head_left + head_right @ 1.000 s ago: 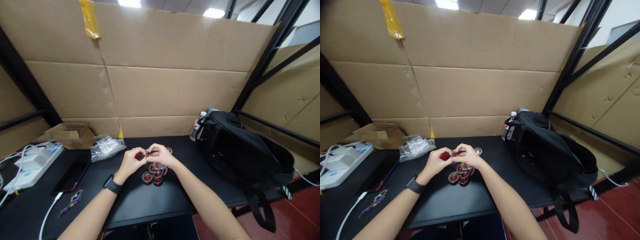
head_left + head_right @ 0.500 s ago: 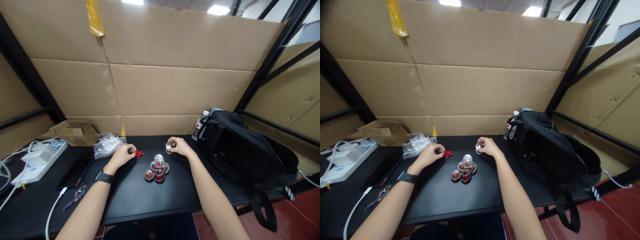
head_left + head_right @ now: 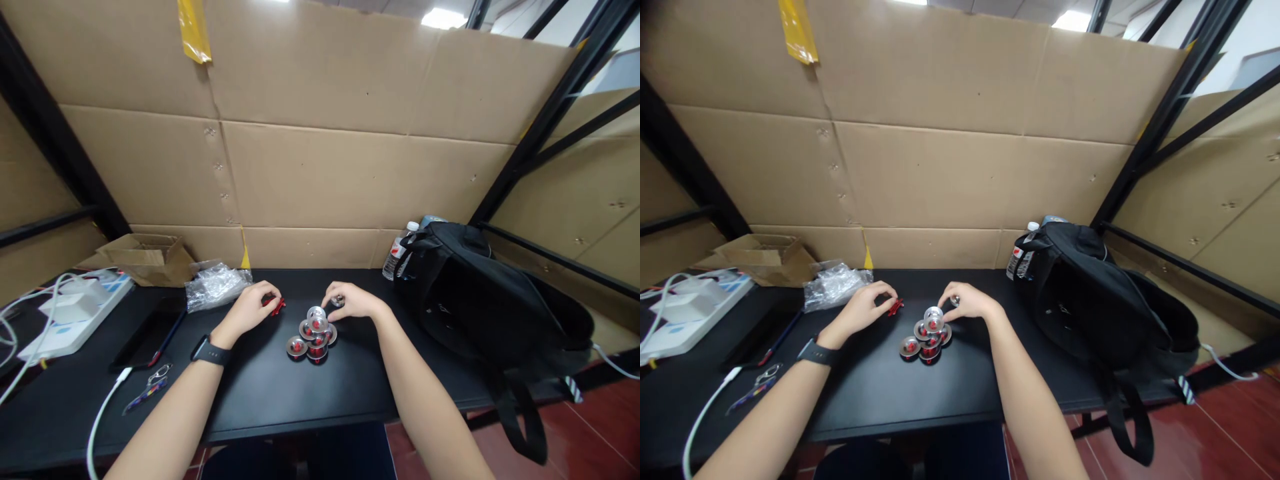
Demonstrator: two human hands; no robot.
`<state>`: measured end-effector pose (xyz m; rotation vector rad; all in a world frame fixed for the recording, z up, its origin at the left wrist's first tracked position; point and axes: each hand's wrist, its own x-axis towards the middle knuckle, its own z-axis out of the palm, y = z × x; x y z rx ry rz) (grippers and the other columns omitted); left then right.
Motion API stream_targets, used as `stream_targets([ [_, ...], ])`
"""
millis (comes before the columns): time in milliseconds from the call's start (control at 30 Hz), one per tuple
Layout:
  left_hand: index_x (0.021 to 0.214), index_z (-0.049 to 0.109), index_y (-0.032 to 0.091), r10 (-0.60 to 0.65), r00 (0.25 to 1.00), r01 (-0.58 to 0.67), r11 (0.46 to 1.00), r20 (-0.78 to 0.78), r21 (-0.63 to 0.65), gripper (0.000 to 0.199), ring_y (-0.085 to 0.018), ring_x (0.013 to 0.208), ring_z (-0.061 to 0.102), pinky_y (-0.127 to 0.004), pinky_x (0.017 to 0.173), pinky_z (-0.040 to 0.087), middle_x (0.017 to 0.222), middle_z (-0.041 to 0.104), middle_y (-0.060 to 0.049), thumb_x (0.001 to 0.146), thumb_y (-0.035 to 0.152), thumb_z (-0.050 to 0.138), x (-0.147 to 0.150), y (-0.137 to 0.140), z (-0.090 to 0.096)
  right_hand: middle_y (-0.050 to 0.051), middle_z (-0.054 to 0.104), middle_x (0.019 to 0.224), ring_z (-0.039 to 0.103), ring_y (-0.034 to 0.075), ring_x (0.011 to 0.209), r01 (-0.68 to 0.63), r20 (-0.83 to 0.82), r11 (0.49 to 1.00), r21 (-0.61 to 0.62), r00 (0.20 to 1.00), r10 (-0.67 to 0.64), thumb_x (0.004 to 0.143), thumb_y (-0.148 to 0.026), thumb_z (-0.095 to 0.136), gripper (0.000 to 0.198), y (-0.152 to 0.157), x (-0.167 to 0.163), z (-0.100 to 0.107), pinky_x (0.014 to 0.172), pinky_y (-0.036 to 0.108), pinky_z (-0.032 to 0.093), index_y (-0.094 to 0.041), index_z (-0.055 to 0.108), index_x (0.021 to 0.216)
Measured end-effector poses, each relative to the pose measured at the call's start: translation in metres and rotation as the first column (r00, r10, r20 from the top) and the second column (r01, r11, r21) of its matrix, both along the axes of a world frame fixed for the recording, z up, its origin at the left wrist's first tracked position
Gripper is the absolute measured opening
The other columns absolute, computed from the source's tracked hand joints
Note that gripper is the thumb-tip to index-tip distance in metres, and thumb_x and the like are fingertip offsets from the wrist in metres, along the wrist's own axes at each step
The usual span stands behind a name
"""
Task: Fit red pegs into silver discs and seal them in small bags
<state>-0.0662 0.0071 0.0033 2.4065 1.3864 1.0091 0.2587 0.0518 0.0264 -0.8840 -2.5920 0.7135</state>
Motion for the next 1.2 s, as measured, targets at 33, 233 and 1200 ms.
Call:
stream_targets([
  [33, 0.088, 0.070, 0.022, -0.009, 1.000, 0.009, 1.000, 0.000, 0.001, 0.015, -0.019, 0.085, 0.065, -0.029, 0.081, 0.048, 0.094, 0.071, -0.004, 0.090, 0.026, 0.057, 0.002, 0.000, 0.000, 0.003, 0.067, 0.105, 0.063, 0.017, 0.092, -0.058, 0.031, 0.998, -0.026, 0.998, 0.058, 0.068, -0.035, 0.086, 0.038, -0.005, -0.006, 0.002, 0.081, 0.025, 0.048, -0.027, 0.078, 0.104],
  [233, 0.088, 0.070, 0.022, -0.063, 0.998, 0.062, 0.997, -0.023, -0.037, 0.015, -0.018, 0.080, 0.063, -0.028, 0.076, 0.046, 0.089, 0.070, -0.003, 0.091, 0.024, 0.055, 0.012, -0.005, 0.000, 0.003, 0.070, 0.097, 0.065, 0.018, 0.088, -0.052, 0.226, 0.998, 0.033, 0.973, 0.043, 0.067, -0.031, 0.085, 0.028, -0.021, -0.035, 0.001, 0.077, 0.024, 0.045, -0.023, 0.079, 0.093],
  [1200, 0.098, 0.068, 0.016, -0.130, 0.907, 0.236, 0.945, 0.402, -0.227, 0.023, -0.018, 0.081, 0.064, -0.028, 0.077, 0.049, 0.088, 0.071, -0.004, 0.094, 0.036, 0.057, 0.045, -0.013, -0.007, 0.004, 0.068, 0.089, 0.066, 0.015, 0.075, 0.030, -0.574, 0.940, -0.339, 0.785, -0.232, 0.092, -0.045, 0.061, 0.029, -0.033, -0.074, -0.016, 0.065, 0.024, 0.052, -0.019, 0.066, 0.102],
])
